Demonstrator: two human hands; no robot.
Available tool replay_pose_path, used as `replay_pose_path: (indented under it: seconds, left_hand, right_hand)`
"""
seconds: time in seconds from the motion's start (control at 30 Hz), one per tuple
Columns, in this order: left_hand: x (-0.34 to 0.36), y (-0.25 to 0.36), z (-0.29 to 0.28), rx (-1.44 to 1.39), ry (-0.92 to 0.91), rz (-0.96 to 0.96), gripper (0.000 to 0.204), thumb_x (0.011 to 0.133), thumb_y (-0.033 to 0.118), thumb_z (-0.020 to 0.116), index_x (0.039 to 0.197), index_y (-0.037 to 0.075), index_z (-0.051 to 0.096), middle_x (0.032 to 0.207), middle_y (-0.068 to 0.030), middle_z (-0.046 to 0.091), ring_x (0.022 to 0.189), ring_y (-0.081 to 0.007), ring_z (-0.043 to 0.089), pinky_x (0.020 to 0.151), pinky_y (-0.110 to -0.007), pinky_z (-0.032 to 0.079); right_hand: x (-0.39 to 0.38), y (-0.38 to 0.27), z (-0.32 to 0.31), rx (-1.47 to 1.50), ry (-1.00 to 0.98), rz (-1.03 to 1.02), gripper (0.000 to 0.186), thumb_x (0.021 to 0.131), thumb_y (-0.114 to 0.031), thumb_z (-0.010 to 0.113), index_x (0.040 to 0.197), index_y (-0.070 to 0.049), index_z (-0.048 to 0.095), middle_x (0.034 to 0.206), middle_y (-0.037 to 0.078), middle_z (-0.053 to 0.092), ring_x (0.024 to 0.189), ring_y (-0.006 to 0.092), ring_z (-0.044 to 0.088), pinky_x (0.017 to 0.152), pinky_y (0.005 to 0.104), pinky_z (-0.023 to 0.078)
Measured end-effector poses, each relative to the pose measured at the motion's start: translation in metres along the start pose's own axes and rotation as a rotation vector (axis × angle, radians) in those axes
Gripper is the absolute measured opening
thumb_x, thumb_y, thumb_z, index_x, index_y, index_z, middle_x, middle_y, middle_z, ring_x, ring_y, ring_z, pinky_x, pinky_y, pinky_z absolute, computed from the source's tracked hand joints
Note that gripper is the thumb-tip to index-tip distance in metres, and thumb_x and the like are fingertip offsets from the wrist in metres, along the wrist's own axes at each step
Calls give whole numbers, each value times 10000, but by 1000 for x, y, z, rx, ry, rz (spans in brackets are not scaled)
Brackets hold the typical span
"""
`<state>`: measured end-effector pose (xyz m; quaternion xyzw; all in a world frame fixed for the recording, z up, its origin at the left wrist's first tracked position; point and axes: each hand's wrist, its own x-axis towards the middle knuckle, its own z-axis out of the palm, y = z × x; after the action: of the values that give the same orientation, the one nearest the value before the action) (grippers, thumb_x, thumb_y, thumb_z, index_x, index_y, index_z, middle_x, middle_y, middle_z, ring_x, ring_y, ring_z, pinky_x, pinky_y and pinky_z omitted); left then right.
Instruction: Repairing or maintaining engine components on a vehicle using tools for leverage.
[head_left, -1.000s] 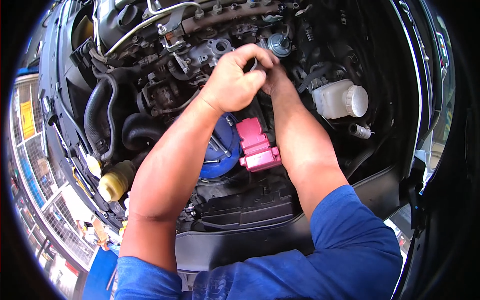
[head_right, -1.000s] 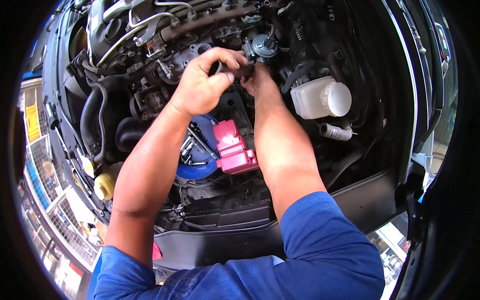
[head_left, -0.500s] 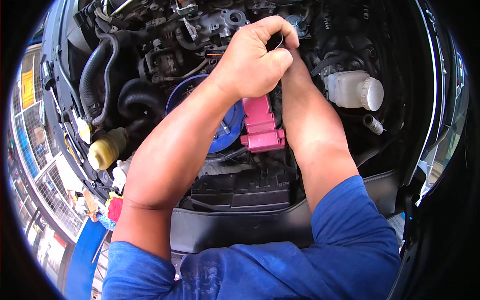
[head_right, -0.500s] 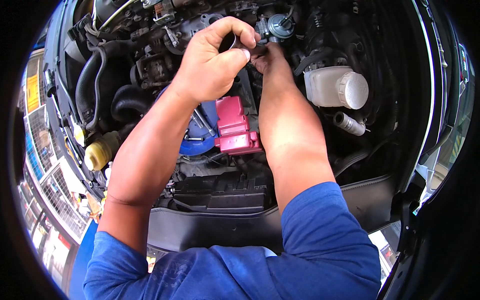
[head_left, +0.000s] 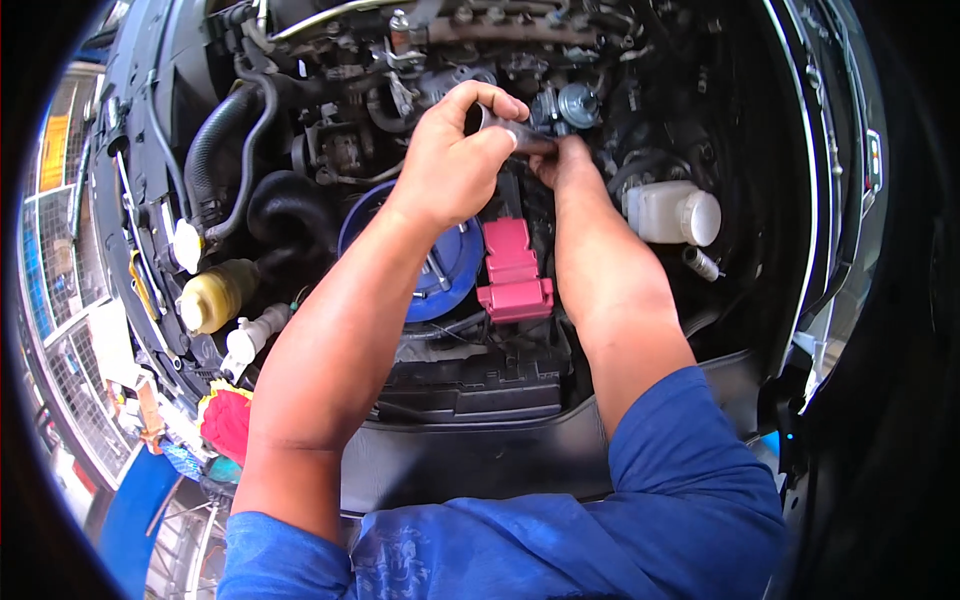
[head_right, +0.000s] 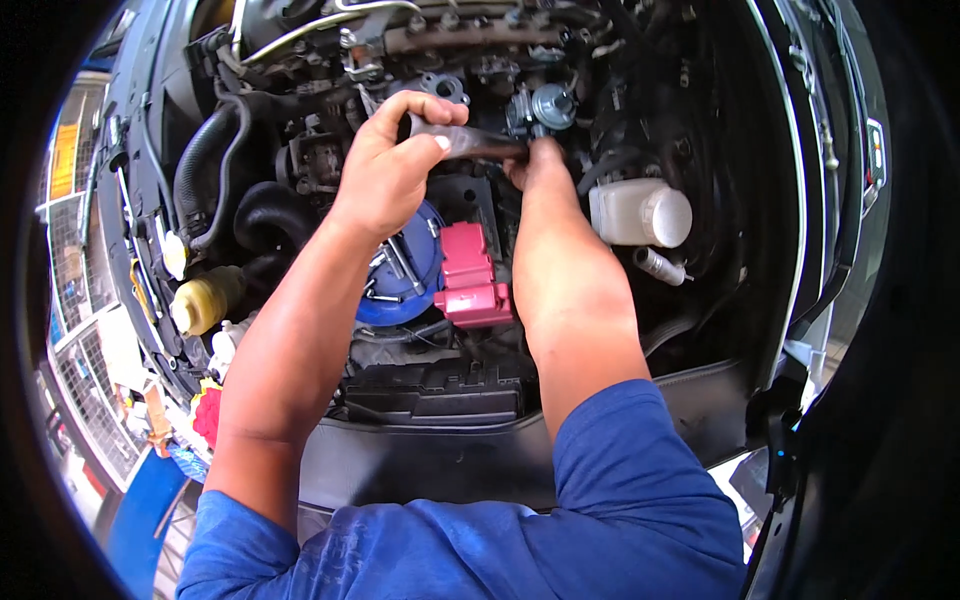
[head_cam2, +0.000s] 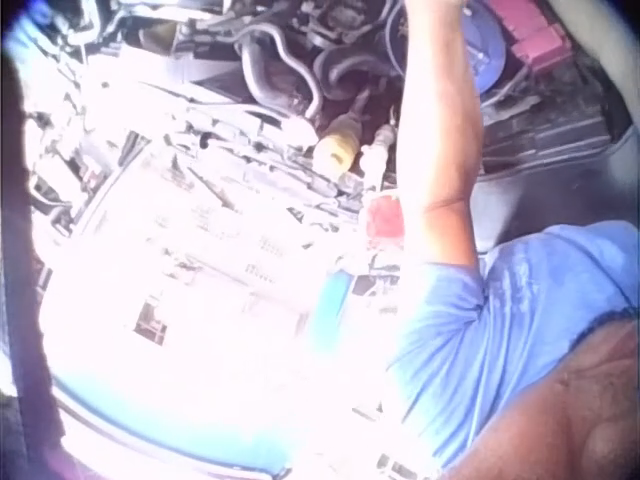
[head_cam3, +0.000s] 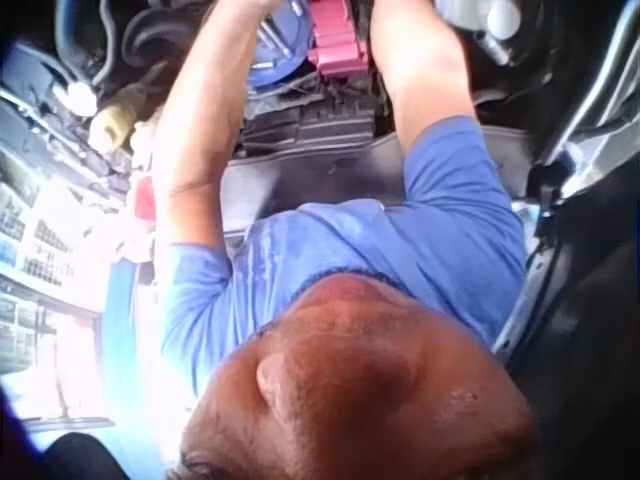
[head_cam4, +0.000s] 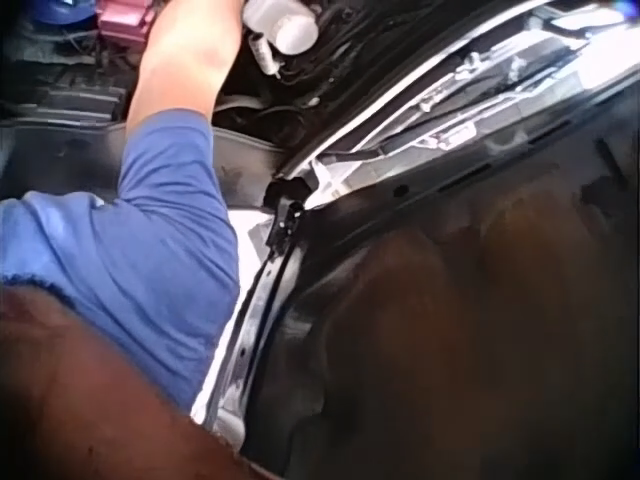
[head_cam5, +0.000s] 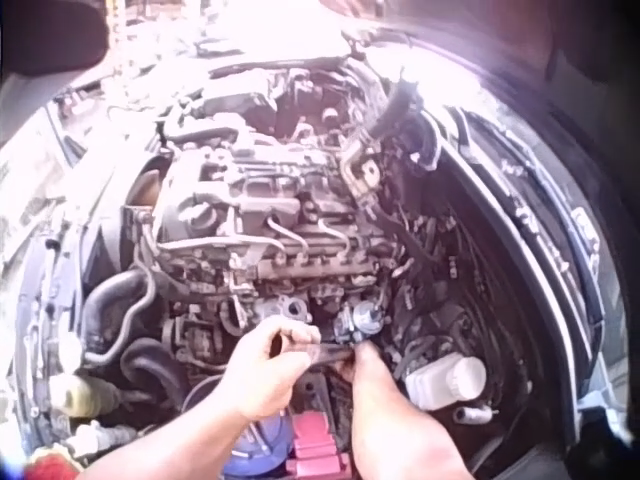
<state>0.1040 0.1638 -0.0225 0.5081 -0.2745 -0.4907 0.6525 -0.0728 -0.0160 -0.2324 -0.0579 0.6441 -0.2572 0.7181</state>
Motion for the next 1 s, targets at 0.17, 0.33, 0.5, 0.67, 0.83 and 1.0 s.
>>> replay_pose_path:
  seconds: [0.17,0.33,0.5,0.67,0.83,1.0]
  left_hand:
    - [-9,19,-13,118,-44,-34,204,812,-38,546,1006,22,571,1125,-94,642,1116,-188,573,995,-337,436]
    - [-83,22,-26,224,-206,365,153,777,-62,512,903,21,541,1022,-138,625,1137,-325,595,1052,-445,432]
    - [-135,33,-28,119,4,473,174,732,-84,497,855,32,540,928,-128,600,995,-298,618,1026,-491,454]
    - [-188,122,-69,81,-123,488,135,707,27,593,797,115,544,803,-62,613,913,-284,662,1064,-535,410]
    - [-213,106,-139,-374,327,292,202,808,86,591,992,19,543,837,-104,541,850,-263,568,960,-496,492]
    - [-201,54,-154,-315,472,163,149,861,52,579,1007,20,579,920,-131,611,922,-243,628,925,-445,523]
  right_hand:
    - [-26,11,13,68,-25,-39,164,963,-160,422,1042,-53,519,943,104,596,725,211,611,532,348,490]
    - [-60,19,28,-27,140,-129,68,902,-71,494,930,-31,541,775,79,565,614,203,572,522,358,492]
    - [-101,34,57,-102,105,-139,99,937,-52,464,858,-19,515,696,76,504,552,209,500,533,358,473]
    - [-127,15,33,-78,-27,-199,66,891,-17,413,856,-16,469,664,85,462,512,193,465,454,346,404]
    - [-201,26,57,-421,-81,-188,195,940,-74,481,1110,19,509,727,86,537,526,150,492,457,320,428]
    - [-250,37,63,-1293,-339,-646,626,874,-7,545,1469,-39,353,722,17,561,575,90,492,504,271,415]
